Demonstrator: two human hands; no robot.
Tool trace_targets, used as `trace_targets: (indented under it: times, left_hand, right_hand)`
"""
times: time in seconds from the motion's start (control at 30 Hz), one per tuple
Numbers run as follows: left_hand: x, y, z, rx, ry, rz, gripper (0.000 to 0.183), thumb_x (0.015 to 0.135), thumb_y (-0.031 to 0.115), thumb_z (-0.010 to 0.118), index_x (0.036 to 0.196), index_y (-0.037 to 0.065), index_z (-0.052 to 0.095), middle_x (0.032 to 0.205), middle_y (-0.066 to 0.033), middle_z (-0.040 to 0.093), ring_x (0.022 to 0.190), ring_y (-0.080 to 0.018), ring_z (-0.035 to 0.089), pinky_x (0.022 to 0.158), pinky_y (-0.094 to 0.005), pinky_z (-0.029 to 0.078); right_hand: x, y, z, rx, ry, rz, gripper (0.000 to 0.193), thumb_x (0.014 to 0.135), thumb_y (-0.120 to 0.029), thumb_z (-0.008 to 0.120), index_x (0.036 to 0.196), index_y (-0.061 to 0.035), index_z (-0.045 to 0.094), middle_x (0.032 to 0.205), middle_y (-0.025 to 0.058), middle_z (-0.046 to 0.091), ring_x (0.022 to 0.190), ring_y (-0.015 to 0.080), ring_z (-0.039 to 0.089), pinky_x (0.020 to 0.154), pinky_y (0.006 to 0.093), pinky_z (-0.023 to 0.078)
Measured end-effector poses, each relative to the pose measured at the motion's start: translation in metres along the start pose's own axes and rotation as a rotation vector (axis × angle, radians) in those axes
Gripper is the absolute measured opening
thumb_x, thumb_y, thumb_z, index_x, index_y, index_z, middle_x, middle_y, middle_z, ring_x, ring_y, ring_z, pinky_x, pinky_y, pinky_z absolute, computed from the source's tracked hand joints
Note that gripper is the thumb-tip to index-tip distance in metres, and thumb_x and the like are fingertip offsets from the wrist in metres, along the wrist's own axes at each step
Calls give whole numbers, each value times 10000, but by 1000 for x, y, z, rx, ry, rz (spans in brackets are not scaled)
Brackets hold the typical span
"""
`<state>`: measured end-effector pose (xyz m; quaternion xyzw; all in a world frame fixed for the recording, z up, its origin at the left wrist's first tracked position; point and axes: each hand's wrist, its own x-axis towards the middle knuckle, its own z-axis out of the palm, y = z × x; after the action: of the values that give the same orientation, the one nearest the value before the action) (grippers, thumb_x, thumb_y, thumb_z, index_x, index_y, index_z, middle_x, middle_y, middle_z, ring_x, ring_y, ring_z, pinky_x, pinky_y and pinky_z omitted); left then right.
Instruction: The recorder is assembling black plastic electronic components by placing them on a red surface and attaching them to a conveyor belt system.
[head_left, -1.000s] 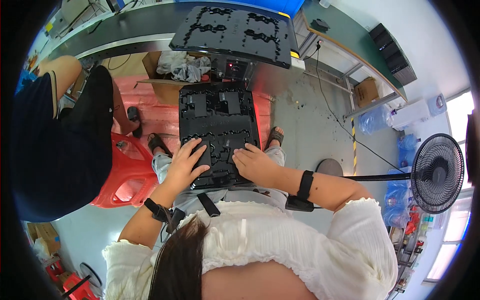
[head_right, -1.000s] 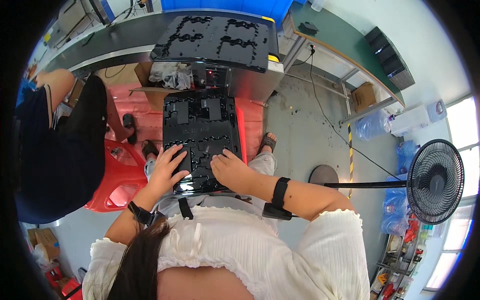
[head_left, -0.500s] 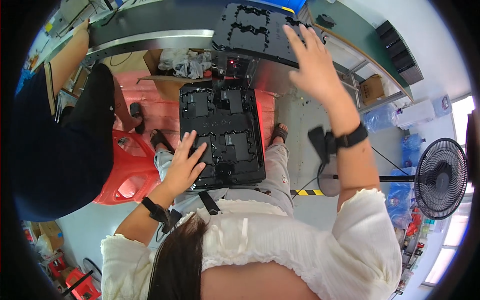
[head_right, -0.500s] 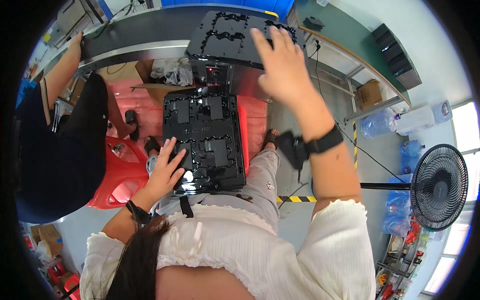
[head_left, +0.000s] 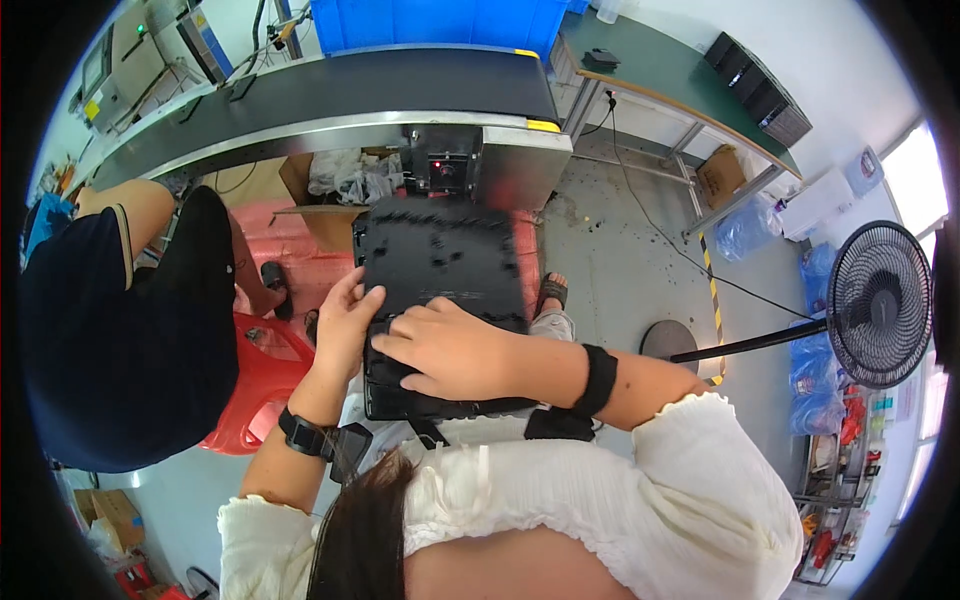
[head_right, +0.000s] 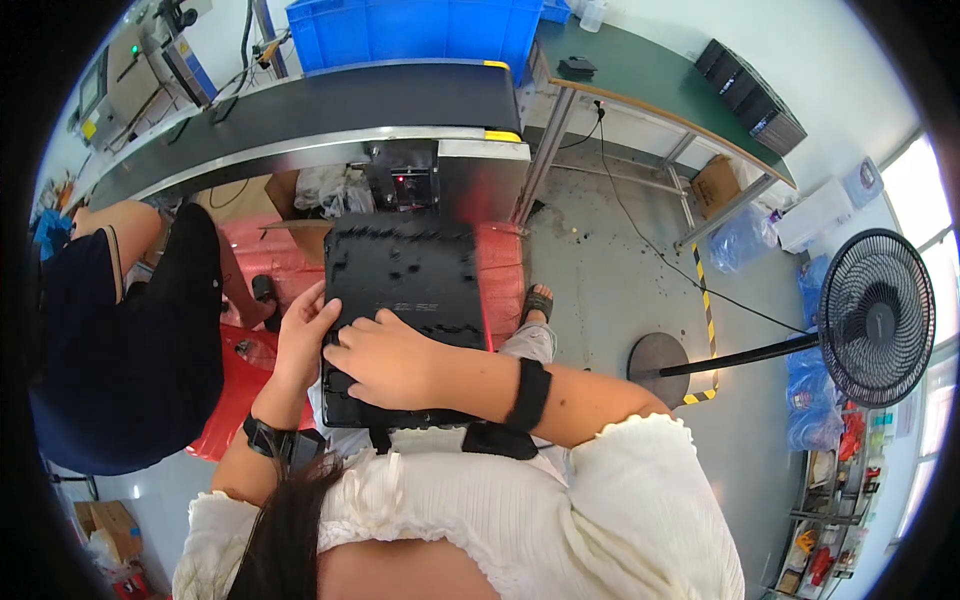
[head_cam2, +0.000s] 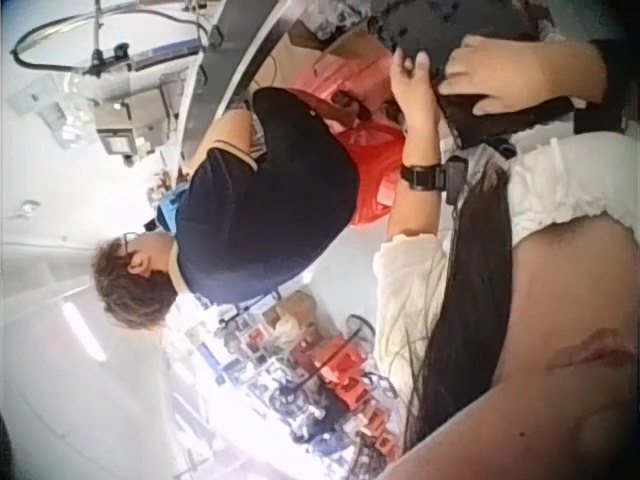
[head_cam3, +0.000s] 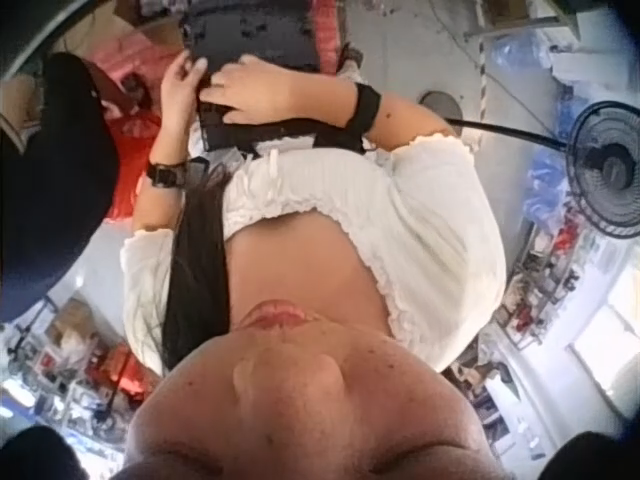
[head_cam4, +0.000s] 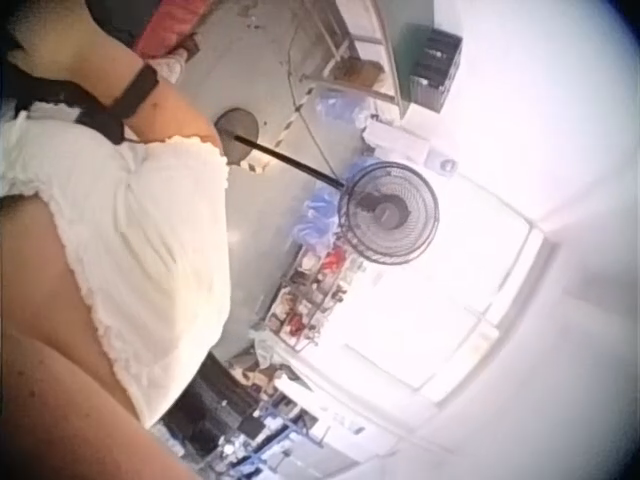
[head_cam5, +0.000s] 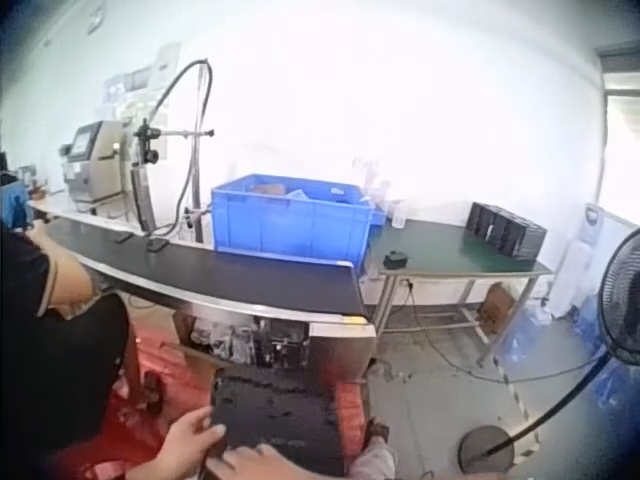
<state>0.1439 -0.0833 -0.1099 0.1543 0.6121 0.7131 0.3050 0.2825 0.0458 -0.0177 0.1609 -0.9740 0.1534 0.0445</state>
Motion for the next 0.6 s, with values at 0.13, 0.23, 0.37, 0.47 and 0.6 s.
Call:
trace_targets:
  times: [0.13, 0.23, 0.37, 0.47, 0.6]
  left_hand:
    - [10, -25, -36, 104, 126, 112, 350, 881, 78, 560, 1203, -53, 519, 978, -45, 615, 851, -97, 560, 766, -222, 436]
    - [29, -62, -53, 198, 212, 139, 335, 886, 99, 555, 1191, -37, 535, 999, -55, 621, 843, -96, 565, 757, -227, 443]
    - [49, -84, -47, 174, 50, -31, 333, 907, 147, 514, 1202, -8, 527, 1058, -61, 614, 904, -146, 586, 815, -262, 455]
    - [47, -64, -37, -87, -66, -166, 333, 896, 189, 493, 1179, 18, 535, 1055, -87, 625, 923, -214, 609, 810, -339, 488]
    - [47, -64, -32, -210, -7, -442, 451, 879, 345, 565, 1198, 33, 505, 1098, -99, 596, 939, -204, 589, 805, -350, 498]
  right_hand:
    - [-39, 25, 16, 410, 194, 203, 374, 812, -265, 626, 1109, -47, 561, 1009, 135, 584, 959, 256, 567, 798, 371, 449]
    - [-58, 63, 50, 498, 431, 719, 423, 809, -309, 609, 1094, 0, 567, 963, 194, 604, 886, 339, 591, 774, 400, 467]
    - [-60, 121, 107, 241, 494, 906, 607, 810, -442, 611, 1145, 59, 541, 944, 216, 620, 882, 339, 610, 794, 378, 475]
    - [-47, 147, 112, 1202, 372, 1029, 719, 845, -529, 545, 1194, 97, 486, 1076, 210, 589, 1013, 282, 574, 862, 356, 437]
    - [-31, 146, 130, 1222, 565, 1004, 660, 892, -478, 482, 1205, 103, 455, 1095, 248, 584, 1036, 329, 573, 894, 380, 421]
